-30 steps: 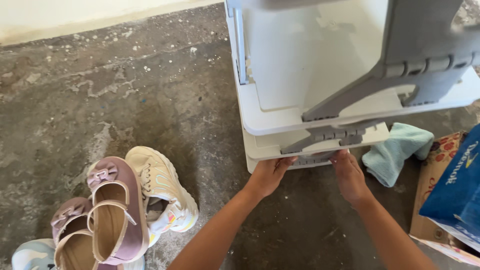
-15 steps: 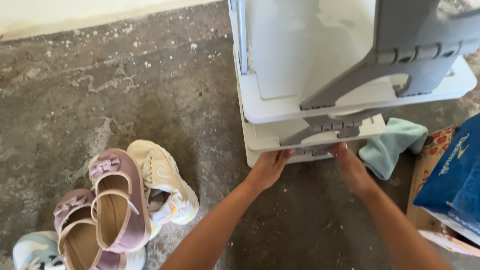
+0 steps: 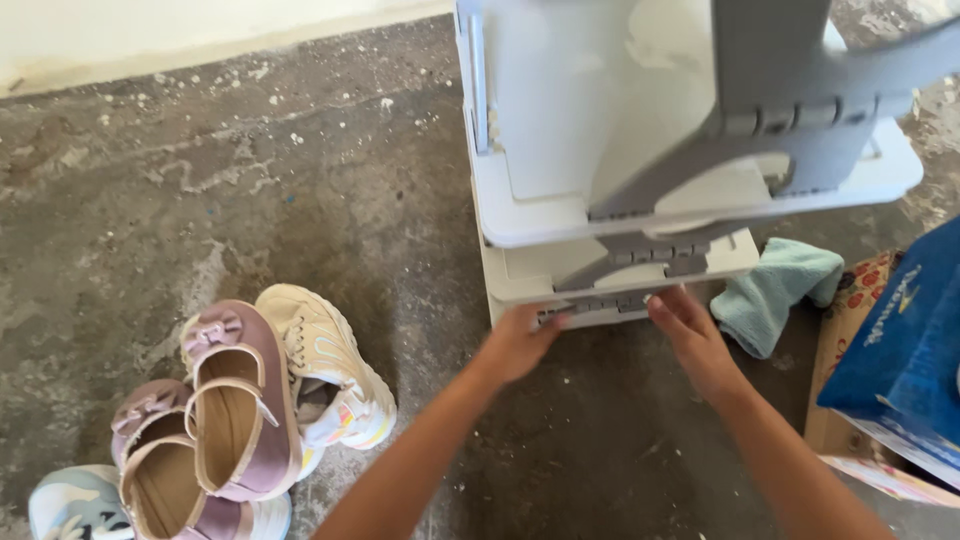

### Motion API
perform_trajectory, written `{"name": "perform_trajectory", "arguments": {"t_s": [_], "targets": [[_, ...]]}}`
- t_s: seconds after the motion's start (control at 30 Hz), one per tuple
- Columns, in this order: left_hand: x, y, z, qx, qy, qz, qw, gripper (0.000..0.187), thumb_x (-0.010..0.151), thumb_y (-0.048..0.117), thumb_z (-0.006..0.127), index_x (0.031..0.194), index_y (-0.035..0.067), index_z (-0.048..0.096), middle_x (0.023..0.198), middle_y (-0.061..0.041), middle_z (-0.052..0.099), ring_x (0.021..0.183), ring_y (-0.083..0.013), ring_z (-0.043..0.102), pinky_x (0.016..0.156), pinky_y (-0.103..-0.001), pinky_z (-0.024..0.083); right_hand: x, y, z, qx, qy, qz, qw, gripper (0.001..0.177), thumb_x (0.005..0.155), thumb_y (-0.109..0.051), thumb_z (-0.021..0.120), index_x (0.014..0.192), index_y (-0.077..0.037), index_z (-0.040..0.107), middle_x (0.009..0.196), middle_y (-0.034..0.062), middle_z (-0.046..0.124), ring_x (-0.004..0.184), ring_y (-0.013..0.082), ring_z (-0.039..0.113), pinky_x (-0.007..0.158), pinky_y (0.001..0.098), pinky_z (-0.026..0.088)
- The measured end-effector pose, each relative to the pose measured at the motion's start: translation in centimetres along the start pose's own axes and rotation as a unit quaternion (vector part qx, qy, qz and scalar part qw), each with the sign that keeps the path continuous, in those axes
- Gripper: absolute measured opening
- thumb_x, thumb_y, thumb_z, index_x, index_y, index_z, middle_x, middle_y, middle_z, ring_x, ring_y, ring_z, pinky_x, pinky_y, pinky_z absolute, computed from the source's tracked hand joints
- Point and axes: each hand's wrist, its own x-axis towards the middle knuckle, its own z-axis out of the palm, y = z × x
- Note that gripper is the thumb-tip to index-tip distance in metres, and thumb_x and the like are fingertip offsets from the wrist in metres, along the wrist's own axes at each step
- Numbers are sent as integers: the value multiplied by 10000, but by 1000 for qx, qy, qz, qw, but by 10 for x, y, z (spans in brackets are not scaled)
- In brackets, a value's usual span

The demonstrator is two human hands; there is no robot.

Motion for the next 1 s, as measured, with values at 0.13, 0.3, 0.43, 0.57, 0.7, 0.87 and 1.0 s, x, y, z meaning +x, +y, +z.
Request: {"name": "perform_trajectory", "arguments": {"t_s": [0.13, 0.3, 0.43, 0.57, 0.7, 0.87, 1.0], "targets": [[6, 4, -57, -381, 145, -303, 861, 317, 972, 228, 577, 1189, 23, 683, 1077, -83, 722, 977, -172, 672, 888, -352, 511, -12, -47, 7, 207, 105, -35, 972, 437, 1018, -283, 444, 1393, -74, 532, 1342, 40, 601, 1271, 185, 553, 1071, 371, 397], [24, 44, -88, -465, 109, -297, 827, 299, 959, 311, 605, 1107, 64, 687, 982, -17, 747, 914, -138, 684, 876, -353, 553, 0, -60, 8, 220, 176, 78, 956, 376, 1083, -350, 388, 1299, -90, 552, 1242, 64, 647, 1157, 217, 608, 991, 415, 457], [26, 51, -72, -371, 151, -306, 864, 268, 960, 331, 707, 1047, 78, 703, 909, -13, 697, 800, -128, 604, 791, -339, 507, 20, -35, -5, 173, 198, 79, 962, 348, 1112, -360, 416, 1242, -60, 537, 1172, 77, 648, 1066, 224, 620, 961, 430, 474], [-5, 87, -14, -391, 200, -324, 838, 211, 924, 272, 738, 1010, 82, 706, 866, -8, 682, 768, -138, 601, 777, -321, 515, 70, -29, -42, 185, 183, 76, 963, 317, 1092, -346, 458, 1216, -91, 602, 1096, 56, 673, 1021, 211, 634, 929, 404, 511], [-30, 123, 27, -387, 122, -364, 838, 353, 938, 300, 674, 1217, 87, 634, 1102, -33, 664, 994, -156, 606, 938, -356, 501, 105, -43, -73, 151, 85, 9, 985, 249, 1034, -199, 534, 1216, -63, 636, 1114, 104, 680, 1012, 252, 672, 848, 419, 554], [-22, 99, 14, -195, 313, -453, 812, 524, 933, 279, 659, 1364, 40, 479, 1338, -121, 458, 1200, -251, 514, 1048, -405, 439, 41, -51, -36, 151, 156, -62, 974, 311, 1097, -248, 536, 1282, -22, 643, 1161, 87, 706, 1050, 197, 670, 889, 352, 538], [5, 58, -45, -211, 389, -365, 819, 528, 999, 465, 529, 1216, -10, 607, 1207, -115, 625, 1118, -265, 574, 981, -403, 455, -24, -70, 32, 190, 182, 135, 955, 327, 1071, -280, 529, 1355, -117, 536, 1145, 20, 558, 954, 183, 540, 812, 384, 463]]}}
